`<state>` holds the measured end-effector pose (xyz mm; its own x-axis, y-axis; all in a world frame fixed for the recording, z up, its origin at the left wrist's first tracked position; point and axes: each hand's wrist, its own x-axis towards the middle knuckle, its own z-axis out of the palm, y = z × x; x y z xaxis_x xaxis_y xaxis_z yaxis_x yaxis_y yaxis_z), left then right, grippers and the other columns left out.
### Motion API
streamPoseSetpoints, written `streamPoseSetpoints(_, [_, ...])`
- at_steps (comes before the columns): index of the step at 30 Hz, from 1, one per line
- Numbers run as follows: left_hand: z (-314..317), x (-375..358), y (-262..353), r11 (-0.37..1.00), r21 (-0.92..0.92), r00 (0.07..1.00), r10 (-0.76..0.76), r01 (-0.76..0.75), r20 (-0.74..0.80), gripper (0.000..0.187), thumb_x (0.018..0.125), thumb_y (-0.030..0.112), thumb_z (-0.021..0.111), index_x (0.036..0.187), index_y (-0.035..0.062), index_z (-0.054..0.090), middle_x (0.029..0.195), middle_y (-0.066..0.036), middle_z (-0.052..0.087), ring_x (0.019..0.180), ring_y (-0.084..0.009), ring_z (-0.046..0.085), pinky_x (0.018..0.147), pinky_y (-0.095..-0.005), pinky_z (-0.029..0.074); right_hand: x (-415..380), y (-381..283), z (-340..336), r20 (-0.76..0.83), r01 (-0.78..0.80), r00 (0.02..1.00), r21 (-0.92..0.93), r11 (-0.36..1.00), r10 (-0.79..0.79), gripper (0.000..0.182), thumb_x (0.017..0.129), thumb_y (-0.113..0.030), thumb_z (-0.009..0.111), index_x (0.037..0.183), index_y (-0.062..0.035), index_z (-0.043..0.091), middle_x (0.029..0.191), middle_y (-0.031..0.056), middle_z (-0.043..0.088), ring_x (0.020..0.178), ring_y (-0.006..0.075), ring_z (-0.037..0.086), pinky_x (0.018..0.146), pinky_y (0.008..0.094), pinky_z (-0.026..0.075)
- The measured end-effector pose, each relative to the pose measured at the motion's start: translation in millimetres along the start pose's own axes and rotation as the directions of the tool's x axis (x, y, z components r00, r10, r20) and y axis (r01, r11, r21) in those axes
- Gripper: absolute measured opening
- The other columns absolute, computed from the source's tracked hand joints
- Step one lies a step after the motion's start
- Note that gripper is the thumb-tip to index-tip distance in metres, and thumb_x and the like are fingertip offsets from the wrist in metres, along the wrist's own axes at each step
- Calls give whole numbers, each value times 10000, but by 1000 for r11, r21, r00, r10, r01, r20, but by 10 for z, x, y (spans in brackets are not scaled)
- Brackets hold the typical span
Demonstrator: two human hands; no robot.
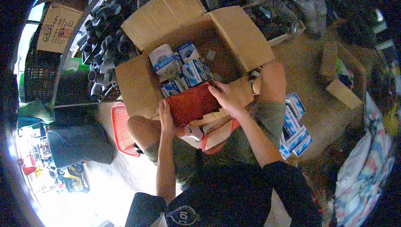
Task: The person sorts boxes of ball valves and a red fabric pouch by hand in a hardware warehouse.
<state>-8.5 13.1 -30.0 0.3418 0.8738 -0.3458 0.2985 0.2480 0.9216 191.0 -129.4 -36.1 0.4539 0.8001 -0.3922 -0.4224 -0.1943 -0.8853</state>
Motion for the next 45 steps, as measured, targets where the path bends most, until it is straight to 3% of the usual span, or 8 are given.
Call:
streamPoseSetpoints(8, [107, -90, -52, 839, -403, 895, -198, 366, 401, 305, 987, 237, 569, 1153, -17, 599, 1048, -65, 663, 900, -162, 648, 819, -311, 528, 89, 358, -30, -166, 75, 961, -614, 786, -222, 782, 862, -437, 678, 1415, 24, 374, 1385, 219, 485, 1283, 313, 469, 1077, 389, 347])
streamPoseSetpoints(14, [264, -54, -180, 953, -246, 934, -84, 177, 348, 296, 993, 217, 557, 1137, -33, 625, 1020, -45, 672, 882, -98, 612, 765, -275, 504, -236, 268, 381, 195, 158, 977, -418, 895, -81, 809, 765, -301, 811, 1408, -32, 400, 1339, 218, 520, 1233, 293, 524, 1011, 401, 434])
streamPoseSetpoints(15, [259, -61, -170, 970, -201, 937, -63, 139, 343, 300, 993, 220, 557, 1137, -33, 627, 1007, -45, 674, 869, -94, 606, 755, -270, 499, -176, 365, 438, 180, 372, 927, -568, 734, -330, 769, 783, -249, 807, 1399, -25, 405, 1311, 179, 553, 1119, 259, 596, 938, 371, 500])
streamPoseSetpoints(23, [136, 38, -187, 998, -56, 939, 41, -23, 341, 297, 966, 237, 598, 1081, -31, 653, 904, -45, 680, 785, -83, 588, 698, -261, 483, -95, 350, 139, 159, 167, 982, -444, 881, -105, 339, 874, -205, 686, 1140, -2, 638, 1054, 126, 693, 925, 208, 669, 829, 332, 522])
streamPoseSetpoints(28, [139, 9, -173, 999, -37, 930, -8, 23, 368, 289, 957, 229, 605, 1059, -36, 655, 895, -46, 680, 799, -84, 598, 690, -268, 490, -103, 136, 93, 89, 132, 991, -442, 887, -103, 298, 890, -245, 649, 1056, 1, 664, 987, 106, 700, 946, 191, 652, 833, 342, 507])
streamPoseSetpoints(33, [164, -41, -69, 938, -240, 915, -147, 250, 376, 277, 961, 205, 606, 1089, -40, 625, 942, -59, 672, 811, -113, 631, 710, -279, 520, -197, 259, 218, 338, 305, 933, -544, 782, -128, 810, 782, -249, 800, 1412, -33, 340, 1262, 205, 569, 1142, 302, 593, 971, 398, 469])
streamPoseSetpoints(39, [209, -85, 52, 831, -404, 886, -206, 383, 416, 272, 974, 182, 588, 1137, -36, 592, 1008, -82, 669, 853, -162, 663, 751, -296, 552, -238, 332, 332, 270, 421, 905, -683, 597, -330, 694, 764, -83, 746, 1365, -45, 402, 1159, 216, 612, 1049, 368, 623, 877, 377, 499])
streamPoseSetpoints(45, [198, -39, 44, 909, -294, 888, -150, 297, 435, 319, 931, 163, 647, 1170, -39, 586, 1040, -89, 669, 884, -156, 652, 762, -288, 533, -114, 278, 123, 143, 272, 962, -499, 823, -232, 465, 816, -135, 686, 1252, -61, 545, 1052, 162, 656, 910, 279, 661, 781, 389, 522])
